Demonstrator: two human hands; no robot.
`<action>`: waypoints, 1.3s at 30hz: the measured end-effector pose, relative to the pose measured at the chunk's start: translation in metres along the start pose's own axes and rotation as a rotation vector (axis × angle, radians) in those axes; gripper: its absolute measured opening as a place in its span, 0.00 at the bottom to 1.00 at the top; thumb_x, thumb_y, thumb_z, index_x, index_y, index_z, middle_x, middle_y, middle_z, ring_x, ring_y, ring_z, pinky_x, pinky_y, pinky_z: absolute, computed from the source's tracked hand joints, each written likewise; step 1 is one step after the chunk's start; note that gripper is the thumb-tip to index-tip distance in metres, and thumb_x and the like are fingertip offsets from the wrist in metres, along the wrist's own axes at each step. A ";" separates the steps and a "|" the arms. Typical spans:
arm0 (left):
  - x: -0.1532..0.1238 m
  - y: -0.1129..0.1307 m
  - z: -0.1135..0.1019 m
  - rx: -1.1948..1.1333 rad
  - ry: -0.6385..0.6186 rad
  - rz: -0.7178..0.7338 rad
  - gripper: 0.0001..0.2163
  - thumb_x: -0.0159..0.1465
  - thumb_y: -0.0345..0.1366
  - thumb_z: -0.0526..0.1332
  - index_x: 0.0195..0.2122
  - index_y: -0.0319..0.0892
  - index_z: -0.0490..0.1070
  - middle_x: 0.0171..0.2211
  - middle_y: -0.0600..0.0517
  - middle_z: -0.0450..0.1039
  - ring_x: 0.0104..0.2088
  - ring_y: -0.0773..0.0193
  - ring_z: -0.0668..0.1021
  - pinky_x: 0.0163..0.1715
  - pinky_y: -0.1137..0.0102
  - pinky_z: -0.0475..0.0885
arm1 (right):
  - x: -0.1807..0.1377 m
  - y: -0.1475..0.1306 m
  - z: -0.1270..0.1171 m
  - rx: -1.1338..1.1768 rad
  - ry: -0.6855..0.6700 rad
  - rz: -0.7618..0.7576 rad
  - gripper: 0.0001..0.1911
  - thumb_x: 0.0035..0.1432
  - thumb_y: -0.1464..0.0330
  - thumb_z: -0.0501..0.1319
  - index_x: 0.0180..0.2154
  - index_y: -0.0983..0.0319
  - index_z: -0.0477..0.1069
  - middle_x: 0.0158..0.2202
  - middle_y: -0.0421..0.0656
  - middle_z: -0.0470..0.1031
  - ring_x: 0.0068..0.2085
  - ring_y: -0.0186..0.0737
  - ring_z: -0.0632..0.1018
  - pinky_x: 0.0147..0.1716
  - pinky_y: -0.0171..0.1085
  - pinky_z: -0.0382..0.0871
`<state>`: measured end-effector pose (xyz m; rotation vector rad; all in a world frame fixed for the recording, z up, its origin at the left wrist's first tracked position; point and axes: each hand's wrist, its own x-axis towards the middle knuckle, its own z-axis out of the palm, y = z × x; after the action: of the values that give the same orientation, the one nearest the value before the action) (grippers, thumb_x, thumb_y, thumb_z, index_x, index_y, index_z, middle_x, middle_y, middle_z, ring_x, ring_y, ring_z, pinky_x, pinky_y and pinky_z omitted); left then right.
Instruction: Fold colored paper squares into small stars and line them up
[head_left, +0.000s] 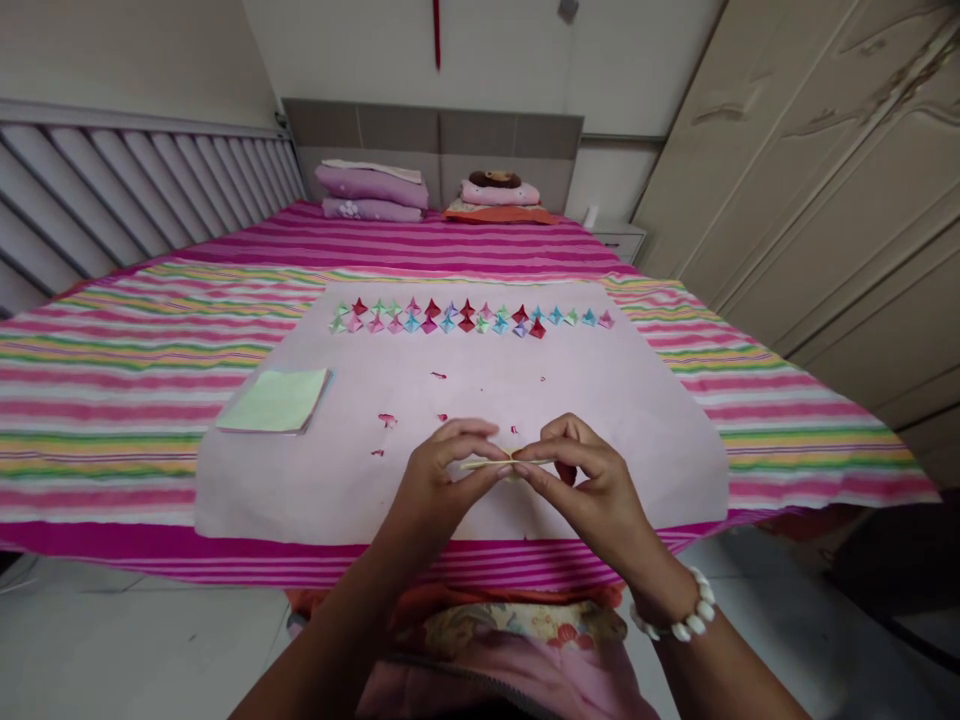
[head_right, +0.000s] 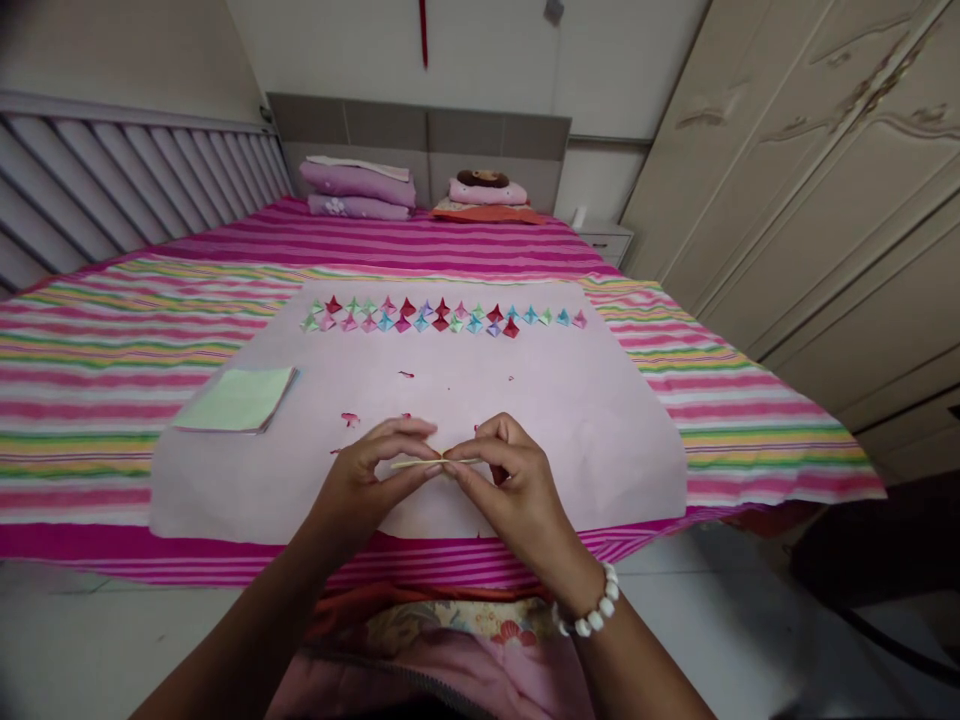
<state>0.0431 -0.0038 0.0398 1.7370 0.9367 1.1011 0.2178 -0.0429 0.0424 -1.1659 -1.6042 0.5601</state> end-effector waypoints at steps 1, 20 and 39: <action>0.001 0.000 0.000 -0.041 -0.034 -0.048 0.02 0.55 0.35 0.67 0.29 0.44 0.79 0.37 0.49 0.77 0.41 0.57 0.77 0.43 0.64 0.70 | 0.002 0.001 0.000 0.002 0.000 -0.001 0.07 0.55 0.68 0.64 0.35 0.53 0.80 0.32 0.42 0.68 0.33 0.40 0.70 0.28 0.37 0.63; -0.001 -0.024 0.030 -0.571 0.016 -0.384 0.12 0.51 0.40 0.70 0.34 0.39 0.78 0.30 0.51 0.79 0.34 0.63 0.77 0.40 0.68 0.71 | 0.003 0.021 0.016 0.395 0.113 0.404 0.06 0.49 0.65 0.67 0.26 0.60 0.75 0.26 0.40 0.75 0.31 0.39 0.73 0.35 0.38 0.66; 0.002 -0.012 0.033 -0.305 0.045 -0.290 0.09 0.58 0.40 0.62 0.25 0.41 0.70 0.21 0.56 0.68 0.26 0.68 0.70 0.30 0.73 0.66 | 0.001 0.010 0.018 0.574 0.297 0.462 0.11 0.47 0.62 0.69 0.22 0.60 0.71 0.22 0.37 0.69 0.26 0.35 0.67 0.28 0.35 0.61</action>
<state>0.0723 -0.0063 0.0210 1.2901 0.9575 1.0333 0.2054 -0.0344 0.0282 -1.1052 -0.8322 1.0136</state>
